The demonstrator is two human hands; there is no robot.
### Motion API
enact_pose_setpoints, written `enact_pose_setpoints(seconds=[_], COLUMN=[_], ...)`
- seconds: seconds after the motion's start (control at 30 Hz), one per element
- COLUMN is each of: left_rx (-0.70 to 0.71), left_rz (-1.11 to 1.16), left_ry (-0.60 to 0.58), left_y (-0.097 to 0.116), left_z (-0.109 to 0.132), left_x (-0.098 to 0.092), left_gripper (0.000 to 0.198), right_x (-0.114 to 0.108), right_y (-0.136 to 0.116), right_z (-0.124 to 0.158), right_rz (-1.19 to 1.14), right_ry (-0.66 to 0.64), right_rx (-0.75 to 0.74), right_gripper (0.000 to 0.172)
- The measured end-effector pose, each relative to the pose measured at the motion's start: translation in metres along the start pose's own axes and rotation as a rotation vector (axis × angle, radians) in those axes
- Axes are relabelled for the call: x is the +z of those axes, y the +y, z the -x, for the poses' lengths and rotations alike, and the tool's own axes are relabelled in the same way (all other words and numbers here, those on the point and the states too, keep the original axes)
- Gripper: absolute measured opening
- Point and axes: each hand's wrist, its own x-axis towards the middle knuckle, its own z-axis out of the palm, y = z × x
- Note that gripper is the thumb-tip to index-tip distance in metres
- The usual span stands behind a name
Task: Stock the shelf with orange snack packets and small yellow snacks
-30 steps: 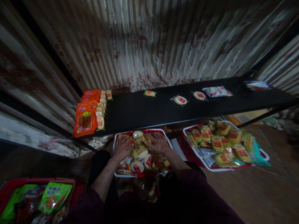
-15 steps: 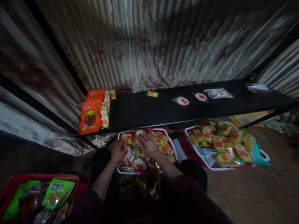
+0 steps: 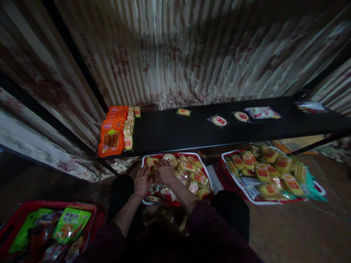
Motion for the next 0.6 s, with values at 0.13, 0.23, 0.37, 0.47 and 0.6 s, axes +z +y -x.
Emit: enact_pose_setpoints(seconds=[0.13,0.23,0.37,0.47,0.6], left_rx=[-0.031,-0.074,-0.134,-0.163,-0.184], left_rz=[0.022,0.045,0.082,0.123,0.186], left_ry=[0.082,0.09,0.089,0.112,0.151], left_y=[-0.002,-0.002,0.001,0.004,0.005], left_z=[0.004,0.005,0.006,0.007,0.009], left_x=[0.004,0.003,-0.001,-0.002,0.0], left_gripper=[0.038,0.034,0.03,0.027,0.027], right_x=[0.0,0.001,0.002,0.005,0.012], right_y=[0.001,0.002,-0.001,-0.008,-0.019], right_z=[-0.002,-0.003,-0.004,-0.005,-0.006], right_rz=[0.039,0.046,-0.03,-0.162,-0.321], right_ry=[-0.018,-0.024,0.073,0.192,0.19], right_rx=[0.008,0.003,0.005,0.016,0.166], right_gripper=[0.03,0.027,0.03,0.036,0.037])
